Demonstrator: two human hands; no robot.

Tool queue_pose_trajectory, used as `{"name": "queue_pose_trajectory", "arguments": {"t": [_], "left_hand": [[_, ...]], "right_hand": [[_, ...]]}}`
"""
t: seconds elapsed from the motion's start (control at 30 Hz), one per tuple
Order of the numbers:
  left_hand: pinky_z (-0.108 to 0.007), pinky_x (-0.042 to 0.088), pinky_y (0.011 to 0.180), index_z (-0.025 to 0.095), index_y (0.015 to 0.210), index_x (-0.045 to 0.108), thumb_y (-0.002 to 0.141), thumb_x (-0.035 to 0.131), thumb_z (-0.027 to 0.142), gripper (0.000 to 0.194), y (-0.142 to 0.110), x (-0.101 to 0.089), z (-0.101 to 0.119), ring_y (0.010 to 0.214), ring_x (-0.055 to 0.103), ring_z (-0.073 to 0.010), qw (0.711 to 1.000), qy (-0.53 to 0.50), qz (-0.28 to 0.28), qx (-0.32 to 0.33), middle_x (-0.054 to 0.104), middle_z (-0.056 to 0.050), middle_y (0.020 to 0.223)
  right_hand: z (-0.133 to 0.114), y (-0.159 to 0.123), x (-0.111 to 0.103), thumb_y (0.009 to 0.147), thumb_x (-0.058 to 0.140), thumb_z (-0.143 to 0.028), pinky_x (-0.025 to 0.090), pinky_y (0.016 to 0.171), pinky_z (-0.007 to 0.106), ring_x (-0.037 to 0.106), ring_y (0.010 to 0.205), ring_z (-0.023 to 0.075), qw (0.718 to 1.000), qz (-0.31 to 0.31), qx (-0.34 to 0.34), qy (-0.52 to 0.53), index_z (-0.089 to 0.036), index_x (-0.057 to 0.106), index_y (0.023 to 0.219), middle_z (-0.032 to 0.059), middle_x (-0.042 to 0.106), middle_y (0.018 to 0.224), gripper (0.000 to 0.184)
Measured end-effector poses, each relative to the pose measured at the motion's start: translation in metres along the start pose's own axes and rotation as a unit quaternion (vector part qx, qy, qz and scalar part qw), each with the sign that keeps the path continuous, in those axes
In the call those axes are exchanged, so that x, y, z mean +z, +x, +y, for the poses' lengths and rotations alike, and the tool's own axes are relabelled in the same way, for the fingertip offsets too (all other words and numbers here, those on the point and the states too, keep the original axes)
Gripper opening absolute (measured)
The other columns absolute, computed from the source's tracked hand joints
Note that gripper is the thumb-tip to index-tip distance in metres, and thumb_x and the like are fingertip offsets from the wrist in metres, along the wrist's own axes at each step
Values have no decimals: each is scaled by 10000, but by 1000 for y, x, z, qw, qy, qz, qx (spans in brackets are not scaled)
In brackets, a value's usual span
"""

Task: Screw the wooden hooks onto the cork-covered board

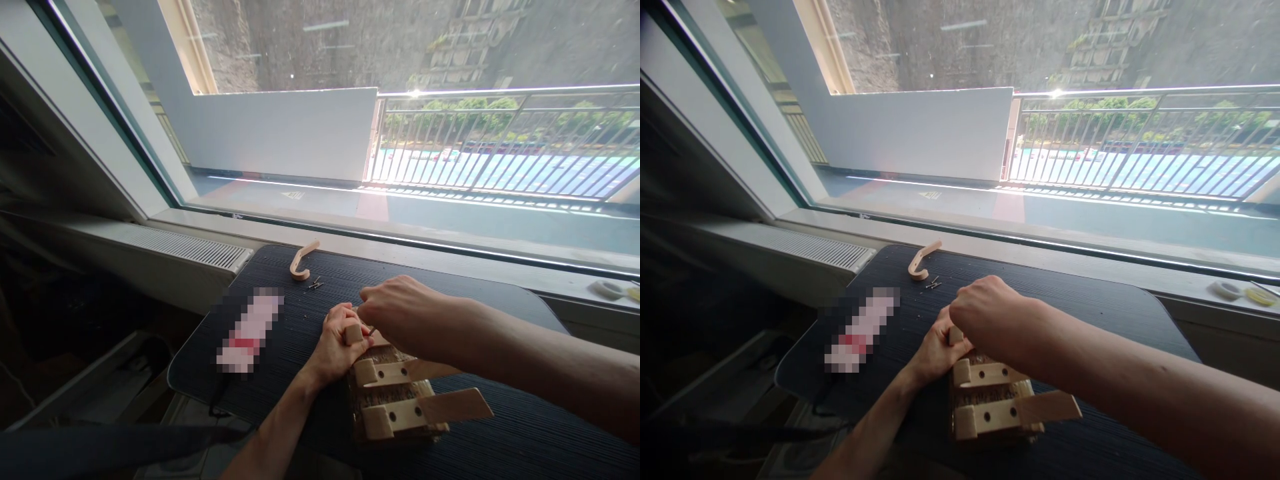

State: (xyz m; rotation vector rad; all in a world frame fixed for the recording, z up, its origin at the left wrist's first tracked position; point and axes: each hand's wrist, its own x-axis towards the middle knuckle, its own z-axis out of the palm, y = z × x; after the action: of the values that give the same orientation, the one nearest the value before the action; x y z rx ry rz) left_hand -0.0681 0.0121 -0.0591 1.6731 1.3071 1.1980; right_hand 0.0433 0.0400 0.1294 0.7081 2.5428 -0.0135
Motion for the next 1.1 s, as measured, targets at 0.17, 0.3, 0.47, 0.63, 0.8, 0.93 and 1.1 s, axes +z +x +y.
{"name": "queue_pose_trajectory", "arguments": {"t": [0.17, 0.3, 0.47, 0.63, 0.8, 0.93, 1.1], "left_hand": [[-398, 334, 995, 206, 695, 638, 686, 697, 176, 67, 0, 0, 1, 1133, 446, -235, 1000, 9, -1, 4, 588, -38, 947], [-391, 337, 988, 199, 681, 639, 687, 693, 167, 62, 0, 0, 2, 1113, 454, -235, 1000, 15, -1, 4, 578, -40, 911], [-391, 326, 995, 205, 694, 648, 693, 691, 183, 48, 0, 0, 1, 1132, 438, -239, 1000, 14, 1, 5, 574, -39, 909], [-389, 334, 987, 209, 679, 643, 690, 693, 184, 57, 0, 0, 2, 1132, 442, -239, 1000, 10, 1, 0, 580, -37, 913], [-389, 334, 987, 201, 658, 631, 689, 687, 161, 75, 0, 0, 4, 1119, 452, -237, 1000, 9, 4, 7, 584, -39, 883], [-391, 327, 992, 206, 694, 648, 689, 690, 169, 56, 0, 1, 1, 1116, 456, -240, 1000, 9, 12, 18, 581, -45, 897], [-403, 315, 1005, 213, 716, 656, 695, 690, 186, 48, 0, 2, -4, 1130, 443, -242, 1000, 11, 10, 16, 581, -45, 897]], "right_hand": [[8, 9, 15, 772, 524, -83, 263, 479, 245, 577, 597, 146, 998, 60, -3, -4, -139, 643, 690, 54, 629, 668, 154], [13, 6, 14, 740, 574, -145, 263, 490, 243, 577, 618, 153, 998, 65, 8, 4, -146, 652, 705, 53, 633, 664, 85], [14, -3, 9, 723, 569, -79, 249, 489, 248, 565, 634, 132, 999, 45, -6, 14, -160, 660, 742, 48, 635, 757, 123], [13, 3, 19, 753, 530, -60, 231, 470, 258, 545, 576, 122, 996, 83, -12, 2, -151, 633, 675, 40, 612, 693, 158], [14, 4, 20, 797, 506, -135, 224, 468, 255, 564, 577, 146, 997, 83, 12, 2, -157, 628, 662, 42, 621, 649, 183], [17, -5, 12, 717, 587, -135, 250, 498, 252, 583, 658, 170, 998, 61, 14, 23, -178, 653, 785, 41, 642, 742, 104], [19, -4, 15, 726, 541, -71, 253, 497, 254, 549, 612, 134, 998, 63, -7, 22, -167, 642, 699, 38, 627, 734, 143]]}}
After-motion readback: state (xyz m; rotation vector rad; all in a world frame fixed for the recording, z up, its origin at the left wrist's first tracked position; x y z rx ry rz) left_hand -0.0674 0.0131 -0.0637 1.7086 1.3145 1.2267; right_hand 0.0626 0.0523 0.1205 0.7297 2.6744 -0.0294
